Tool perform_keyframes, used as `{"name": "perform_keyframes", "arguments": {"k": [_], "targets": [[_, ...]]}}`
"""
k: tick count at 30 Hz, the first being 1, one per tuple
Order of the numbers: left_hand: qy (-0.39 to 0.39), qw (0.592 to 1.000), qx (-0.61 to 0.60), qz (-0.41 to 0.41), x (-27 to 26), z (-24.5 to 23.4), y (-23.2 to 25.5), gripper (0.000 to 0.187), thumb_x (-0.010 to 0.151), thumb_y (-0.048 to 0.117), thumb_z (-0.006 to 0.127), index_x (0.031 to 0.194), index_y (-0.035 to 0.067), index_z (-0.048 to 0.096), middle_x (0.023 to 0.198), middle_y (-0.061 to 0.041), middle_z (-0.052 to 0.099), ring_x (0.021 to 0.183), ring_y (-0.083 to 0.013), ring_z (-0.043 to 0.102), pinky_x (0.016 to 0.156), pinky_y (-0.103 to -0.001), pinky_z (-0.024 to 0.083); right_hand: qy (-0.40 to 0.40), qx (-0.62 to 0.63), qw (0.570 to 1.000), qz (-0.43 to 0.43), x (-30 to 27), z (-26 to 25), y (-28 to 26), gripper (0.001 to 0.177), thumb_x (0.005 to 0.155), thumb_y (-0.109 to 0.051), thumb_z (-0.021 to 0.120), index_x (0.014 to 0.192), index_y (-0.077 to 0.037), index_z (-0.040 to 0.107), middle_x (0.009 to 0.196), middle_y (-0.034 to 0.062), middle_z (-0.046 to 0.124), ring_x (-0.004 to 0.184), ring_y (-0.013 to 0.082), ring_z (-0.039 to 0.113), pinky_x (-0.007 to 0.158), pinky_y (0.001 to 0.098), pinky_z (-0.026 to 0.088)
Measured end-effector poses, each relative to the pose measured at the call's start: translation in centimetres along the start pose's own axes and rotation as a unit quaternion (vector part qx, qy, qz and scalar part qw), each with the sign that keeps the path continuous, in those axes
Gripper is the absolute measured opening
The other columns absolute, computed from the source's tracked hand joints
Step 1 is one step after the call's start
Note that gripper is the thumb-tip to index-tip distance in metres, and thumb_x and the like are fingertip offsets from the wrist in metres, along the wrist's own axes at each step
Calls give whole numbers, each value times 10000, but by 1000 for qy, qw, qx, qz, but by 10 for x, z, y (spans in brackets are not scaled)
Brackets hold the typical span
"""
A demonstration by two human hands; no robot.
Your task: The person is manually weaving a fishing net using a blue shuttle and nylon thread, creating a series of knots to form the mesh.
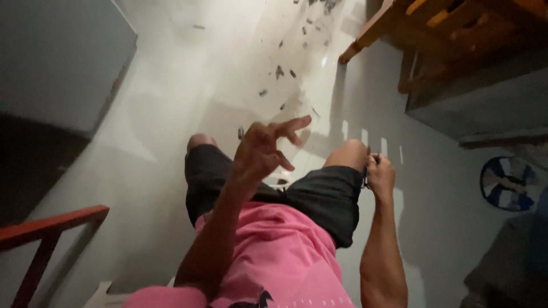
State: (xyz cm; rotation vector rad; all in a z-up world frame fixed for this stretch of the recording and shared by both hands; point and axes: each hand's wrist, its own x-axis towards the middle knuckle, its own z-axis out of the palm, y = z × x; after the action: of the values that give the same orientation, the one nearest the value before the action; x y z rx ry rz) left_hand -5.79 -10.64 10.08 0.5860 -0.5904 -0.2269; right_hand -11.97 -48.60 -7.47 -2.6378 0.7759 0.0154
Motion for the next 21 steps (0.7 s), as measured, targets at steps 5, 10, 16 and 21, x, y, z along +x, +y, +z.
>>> {"name": "perform_keyframes", "arguments": {"k": [5, 10, 16, 21], "targets": [[24, 994, 108, 16, 0, 9, 6, 158, 905, 175, 548, 909, 114, 403, 1328, -273, 471, 1104, -222, 554, 677, -177, 560, -14, 245, 936, -252, -75, -110, -159, 142, 1039, -73, 442, 1038, 5, 560, 815, 159, 692, 575, 237, 610, 621, 343, 472], [11, 972, 227, 63, 1, 17, 6, 123, 948, 256, 517, 945, 159, 441, 1350, -215, 498, 1041, -205, 582, 774, -242, 515, 11, 247, 898, -363, -114, -157, -221, 207, 970, -70, 524, 1135, -34, 643, 896, 149, 700, 691, 294, 622, 671, 379, 492], [-10, 941, 326, 95, 7, 27, 16, 118, 977, 292, 457, 954, 177, 464, 1358, -155, 526, 990, -201, 598, 816, -328, 470, -14, 222, 887, -405, -127, -189, -267, 105, 905, -130, 643, 981, -95, 707, 853, 60, 723, 677, 231, 673, 627, 313, 564], [-8, 925, 367, 101, 9, 33, 17, 195, 979, 346, 478, 914, 162, 463, 1317, -136, 563, 928, -209, 596, 747, -335, 445, -9, 195, 864, -465, -118, -192, -279, 121, 877, -103, 691, 980, -41, 697, 765, 95, 695, 644, 272, 664, 628, 340, 537]]}}
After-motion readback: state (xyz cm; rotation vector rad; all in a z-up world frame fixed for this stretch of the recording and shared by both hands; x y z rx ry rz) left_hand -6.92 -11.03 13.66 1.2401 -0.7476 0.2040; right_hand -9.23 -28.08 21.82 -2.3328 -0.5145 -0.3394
